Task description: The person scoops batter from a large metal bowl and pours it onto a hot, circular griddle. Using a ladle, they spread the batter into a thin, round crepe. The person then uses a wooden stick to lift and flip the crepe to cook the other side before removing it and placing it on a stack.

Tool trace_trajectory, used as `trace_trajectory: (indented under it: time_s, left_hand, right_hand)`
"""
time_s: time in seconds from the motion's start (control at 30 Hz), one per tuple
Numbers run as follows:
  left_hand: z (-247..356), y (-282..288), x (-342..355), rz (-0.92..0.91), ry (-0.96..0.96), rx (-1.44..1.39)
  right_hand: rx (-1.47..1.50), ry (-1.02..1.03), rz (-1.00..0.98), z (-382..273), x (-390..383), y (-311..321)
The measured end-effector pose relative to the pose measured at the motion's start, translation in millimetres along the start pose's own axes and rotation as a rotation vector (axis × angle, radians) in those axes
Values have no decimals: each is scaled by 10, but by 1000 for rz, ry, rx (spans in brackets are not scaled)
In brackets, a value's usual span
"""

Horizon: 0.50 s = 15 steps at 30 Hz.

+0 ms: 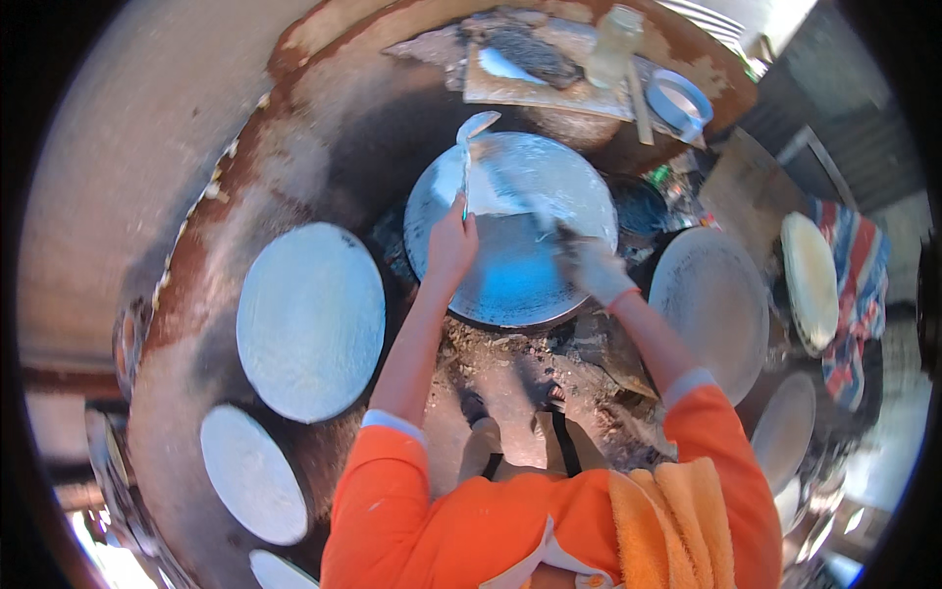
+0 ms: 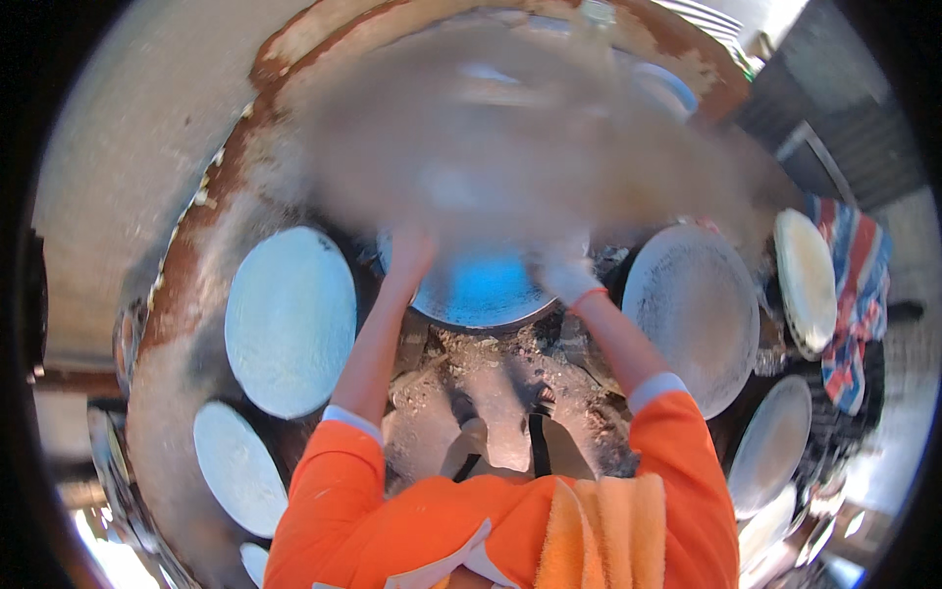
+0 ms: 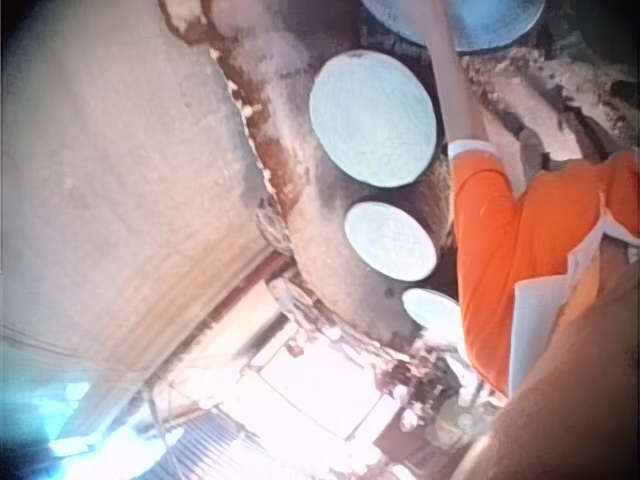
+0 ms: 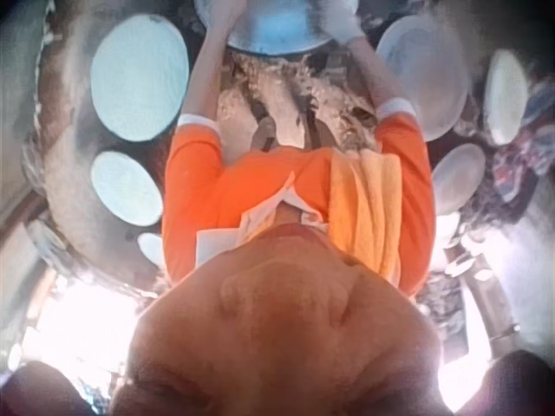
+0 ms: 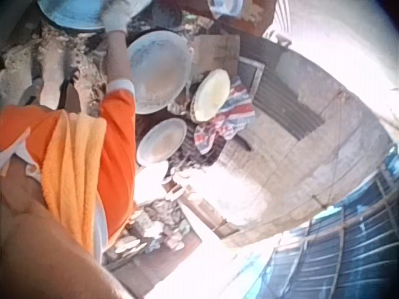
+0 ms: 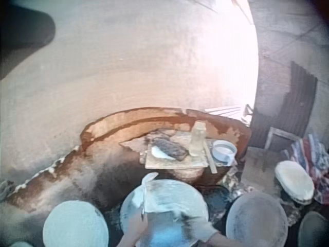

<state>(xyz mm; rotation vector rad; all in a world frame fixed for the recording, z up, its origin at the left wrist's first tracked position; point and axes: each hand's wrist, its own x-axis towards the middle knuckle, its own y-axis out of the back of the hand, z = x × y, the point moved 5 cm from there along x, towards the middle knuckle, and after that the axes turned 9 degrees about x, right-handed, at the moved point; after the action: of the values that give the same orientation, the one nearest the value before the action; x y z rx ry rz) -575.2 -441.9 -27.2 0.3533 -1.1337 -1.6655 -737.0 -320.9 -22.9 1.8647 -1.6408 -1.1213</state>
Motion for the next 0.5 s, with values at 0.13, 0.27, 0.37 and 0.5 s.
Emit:
trace_trajectory:
  time_s: [0.13, 0.27, 0.37, 0.5]
  left_hand:
    - [283, -487, -59, -20, -62, 0]
    - [-137, 128, -789, -259, 184, 456]
    - [-293, 362, -1160, -241, 140, 596]
    - [-332, 612, -1775, -259, 192, 593]
  right_hand:
    - [306, -33, 187, 728, -33, -384]
    - [341, -83, 156, 188, -256, 219]
    - [191, -19, 181, 320, -133, -130]
    - [62, 158, 174, 246, -396, -199]
